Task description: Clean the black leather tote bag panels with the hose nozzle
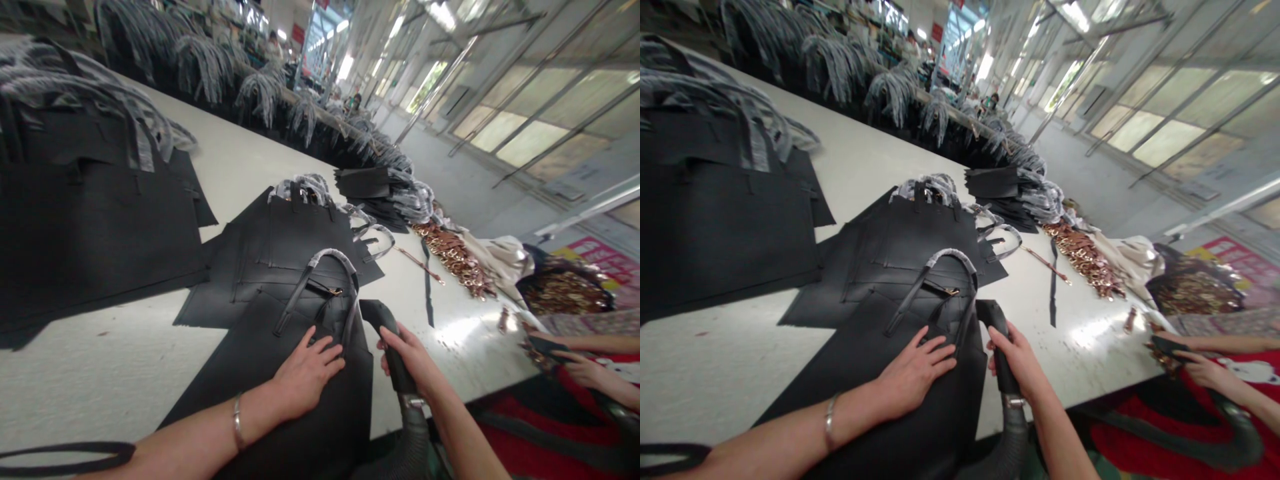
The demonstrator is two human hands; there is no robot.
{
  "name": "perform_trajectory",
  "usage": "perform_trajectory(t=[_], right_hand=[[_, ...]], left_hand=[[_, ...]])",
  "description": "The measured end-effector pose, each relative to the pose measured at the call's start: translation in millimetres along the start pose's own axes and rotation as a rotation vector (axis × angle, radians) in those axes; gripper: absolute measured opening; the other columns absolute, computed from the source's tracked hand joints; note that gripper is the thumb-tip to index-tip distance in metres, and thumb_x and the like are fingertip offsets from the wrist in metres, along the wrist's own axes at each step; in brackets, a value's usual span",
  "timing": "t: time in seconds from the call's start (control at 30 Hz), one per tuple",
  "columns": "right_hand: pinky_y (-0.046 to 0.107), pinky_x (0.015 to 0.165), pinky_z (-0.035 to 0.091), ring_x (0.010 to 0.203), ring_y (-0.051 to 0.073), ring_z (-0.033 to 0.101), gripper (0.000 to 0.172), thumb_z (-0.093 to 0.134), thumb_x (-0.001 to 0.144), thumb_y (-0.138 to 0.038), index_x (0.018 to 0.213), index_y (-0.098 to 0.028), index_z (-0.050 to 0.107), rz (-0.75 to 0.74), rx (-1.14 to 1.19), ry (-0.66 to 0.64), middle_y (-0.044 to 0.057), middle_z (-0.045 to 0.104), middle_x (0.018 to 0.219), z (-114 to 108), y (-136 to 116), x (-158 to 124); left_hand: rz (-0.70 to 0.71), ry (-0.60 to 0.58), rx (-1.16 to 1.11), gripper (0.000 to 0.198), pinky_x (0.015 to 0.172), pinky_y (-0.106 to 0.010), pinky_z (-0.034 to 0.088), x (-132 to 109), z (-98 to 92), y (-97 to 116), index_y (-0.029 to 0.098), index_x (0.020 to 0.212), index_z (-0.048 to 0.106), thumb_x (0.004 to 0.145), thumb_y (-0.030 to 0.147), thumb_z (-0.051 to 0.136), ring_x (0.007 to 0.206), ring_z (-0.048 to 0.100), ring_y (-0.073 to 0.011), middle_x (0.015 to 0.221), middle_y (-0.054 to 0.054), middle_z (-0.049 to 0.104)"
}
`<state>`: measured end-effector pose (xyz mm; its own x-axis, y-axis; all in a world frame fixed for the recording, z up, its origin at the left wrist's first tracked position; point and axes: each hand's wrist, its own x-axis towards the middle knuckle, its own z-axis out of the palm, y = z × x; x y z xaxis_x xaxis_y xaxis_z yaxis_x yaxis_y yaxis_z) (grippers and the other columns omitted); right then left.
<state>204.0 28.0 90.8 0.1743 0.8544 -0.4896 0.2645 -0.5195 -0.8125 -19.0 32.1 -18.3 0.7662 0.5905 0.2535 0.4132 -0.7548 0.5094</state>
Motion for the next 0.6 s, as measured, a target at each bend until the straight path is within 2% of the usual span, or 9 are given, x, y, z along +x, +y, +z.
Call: perform_trajectory(t=[0.1, 0.2, 0.3, 0.43, 0.6], right_hand=[[0.019, 0.036, 0.046, 0.04, 0.009, 0.058, 0.033, 0.064, 0.081, -0.047, 0.097, -0.022, 0.05, 0.019, -0.021, 0.017, -0.006, 0.059, 0.069, -18.8, 2.1, -18.6], [0.017, 0.031, 0.041, 0.035, 0.01, 0.057, 0.037, 0.065, 0.08, -0.046, 0.104, -0.022, 0.05, 0.123, -0.042, -0.058, -0.005, 0.061, 0.067, -38.2, 14.6, -44.9], [0.016, 0.031, 0.041, 0.034, 0.009, 0.057, 0.038, 0.063, 0.081, -0.047, 0.107, -0.022, 0.051, 0.234, -0.041, -0.131, -0.005, 0.062, 0.065, -46.8, 30.7, -61.2], [0.017, 0.031, 0.041, 0.034, 0.009, 0.057, 0.034, 0.062, 0.08, -0.05, 0.096, -0.021, 0.053, 0.26, -0.027, -0.132, -0.004, 0.063, 0.065, -39.5, 38.4, -53.2], [0.018, 0.033, 0.042, 0.037, 0.009, 0.057, 0.035, 0.064, 0.079, -0.049, 0.099, -0.022, 0.051, 0.137, -0.018, -0.034, -0.005, 0.062, 0.07, -29.1, 27.4, -27.7]], left_hand=[[-0.001, 0.006, -0.007, 0.042, 0.113, -0.057, 0.013, -0.4, 0.9, 0.8, 0.027, 0.129, 0.052, 0.087, 0.021, 0.049, 0.131, 0.041, -0.0278, 0.138, -0.004, 0.053], [-0.015, 0.026, -0.005, 0.042, 0.113, -0.056, 0.014, -0.6, 1.5, 1.6, 0.027, 0.127, 0.054, 0.086, 0.018, 0.05, 0.13, 0.041, -0.027, 0.136, -0.004, 0.054], [-0.015, 0.024, -0.001, 0.042, 0.113, -0.056, 0.013, -0.1, 2.1, 1.4, 0.027, 0.125, 0.055, 0.084, 0.017, 0.051, 0.13, 0.041, -0.0269, 0.136, -0.005, 0.054], [-0.008, 0.011, 0.007, 0.042, 0.112, -0.057, 0.014, 1.0, 2.6, 0.8, 0.027, 0.125, 0.055, 0.084, 0.018, 0.051, 0.13, 0.041, -0.0283, 0.136, -0.005, 0.054], [-0.022, 0.014, 0.016, 0.04, 0.112, -0.057, 0.015, 0.6, 1.1, 1.9, 0.028, 0.125, 0.054, 0.086, 0.018, 0.05, 0.13, 0.042, -0.0278, 0.137, -0.003, 0.054]])
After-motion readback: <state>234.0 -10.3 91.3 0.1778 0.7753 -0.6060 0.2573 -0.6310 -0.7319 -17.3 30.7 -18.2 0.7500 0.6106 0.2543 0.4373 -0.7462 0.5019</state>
